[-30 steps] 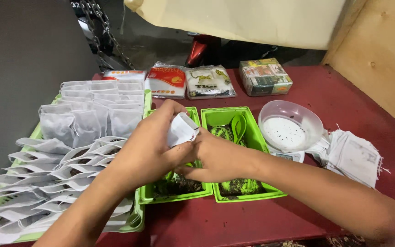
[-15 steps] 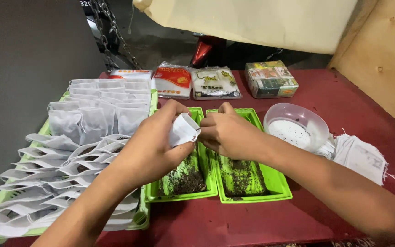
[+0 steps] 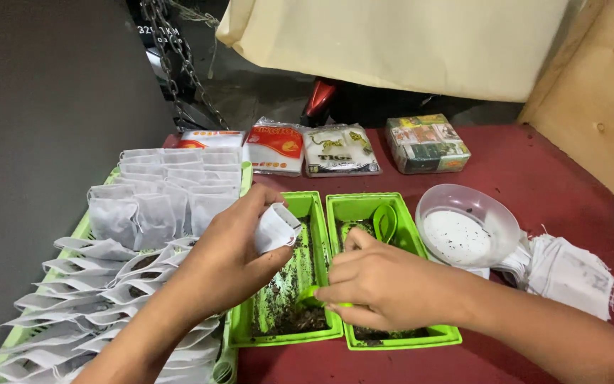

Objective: The person fills small white bags with tea leaves by scooping the leaves from a green tray using a green spoon and placing the bags into a larger container.

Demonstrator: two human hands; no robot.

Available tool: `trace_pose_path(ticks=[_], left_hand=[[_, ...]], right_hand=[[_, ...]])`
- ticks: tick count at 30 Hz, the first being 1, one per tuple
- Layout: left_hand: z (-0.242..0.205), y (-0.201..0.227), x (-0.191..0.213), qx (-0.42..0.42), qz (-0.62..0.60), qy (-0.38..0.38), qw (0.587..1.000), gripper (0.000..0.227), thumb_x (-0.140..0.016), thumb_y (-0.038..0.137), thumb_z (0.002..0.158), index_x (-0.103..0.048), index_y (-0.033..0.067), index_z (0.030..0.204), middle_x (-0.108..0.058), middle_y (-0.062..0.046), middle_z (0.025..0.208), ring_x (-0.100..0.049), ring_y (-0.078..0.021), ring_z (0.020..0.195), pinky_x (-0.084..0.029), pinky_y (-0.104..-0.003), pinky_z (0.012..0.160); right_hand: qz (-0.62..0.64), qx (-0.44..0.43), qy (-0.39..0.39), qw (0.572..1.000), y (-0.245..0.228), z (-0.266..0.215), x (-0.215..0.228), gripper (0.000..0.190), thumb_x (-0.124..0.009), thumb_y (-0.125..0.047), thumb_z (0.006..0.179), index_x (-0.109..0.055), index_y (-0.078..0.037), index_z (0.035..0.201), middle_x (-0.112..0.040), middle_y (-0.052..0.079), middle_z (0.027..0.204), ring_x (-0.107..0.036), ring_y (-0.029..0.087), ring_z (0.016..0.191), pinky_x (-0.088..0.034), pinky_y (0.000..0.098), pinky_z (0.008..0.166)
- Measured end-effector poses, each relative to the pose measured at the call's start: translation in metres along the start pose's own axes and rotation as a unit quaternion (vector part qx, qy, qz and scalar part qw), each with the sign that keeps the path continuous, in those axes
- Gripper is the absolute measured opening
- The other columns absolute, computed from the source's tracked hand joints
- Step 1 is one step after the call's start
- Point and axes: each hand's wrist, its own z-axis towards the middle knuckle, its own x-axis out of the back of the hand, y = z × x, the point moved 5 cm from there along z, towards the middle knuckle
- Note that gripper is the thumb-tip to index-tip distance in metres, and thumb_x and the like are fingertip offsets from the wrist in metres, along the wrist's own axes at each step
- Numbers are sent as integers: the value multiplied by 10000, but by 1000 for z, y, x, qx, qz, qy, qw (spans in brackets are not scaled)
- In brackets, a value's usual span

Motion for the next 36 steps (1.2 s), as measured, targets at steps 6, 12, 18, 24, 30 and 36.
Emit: trace_pose_path(ticks=[6,12,18,24,30,36], left_hand=[[2,-11,-5,27,16,-3,999,454,-725,191,795,-539,169,1208,-699,-20,1178,-658,-191,1031,-452,-319,888],[5,3,-6,122,-7,-36,992,404,-699,158,798,-558,199,1174,-727,18,1059,-604,-151,740,-468,-312,695],[8,0,-10,98,11,-39,994,411,-720,174,810,-548,200,1182,-720,9,1036,-575,-153,620,-463,-321,670],[11,-5,-14,40,16,-12,999,435,-710,167,774,-542,165,1176,-724,-17,1080,-676,-206,929,-472,-330,819],[9,-4,-12,19,11,-3,1000,442,-716,150,783,-531,163,1184,-706,-25,1106,-666,-205,940,-472,-328,821],[5,-7,-11,77,5,-16,997,447,-760,191,785,-551,176,1180,-709,-14,1080,-625,-174,828,-470,-313,713]], right_hand=[[-114,1,54,992,18,9,-5,174,-625,-199,1020,-724,-61,1058,-562,43,762,-536,261,704,-320,441,757],[-220,-35,10,975,57,22,-28,147,-725,-199,892,-742,-119,1014,-640,6,796,-587,248,833,-366,458,767],[-190,-38,-56,979,47,8,-36,271,-630,-250,1005,-746,-74,1175,-719,51,883,-620,266,894,-364,528,917],[-236,55,68,968,-12,6,-12,192,-627,-124,1027,-637,-43,854,-497,48,712,-457,249,693,-387,472,760],[-257,-1,2,966,13,20,-26,206,-775,-188,951,-690,-133,772,-614,-8,642,-553,229,722,-462,497,837],[-315,15,36,948,57,28,-51,57,-726,-218,880,-752,-213,830,-601,-62,737,-531,250,788,-423,560,792]])
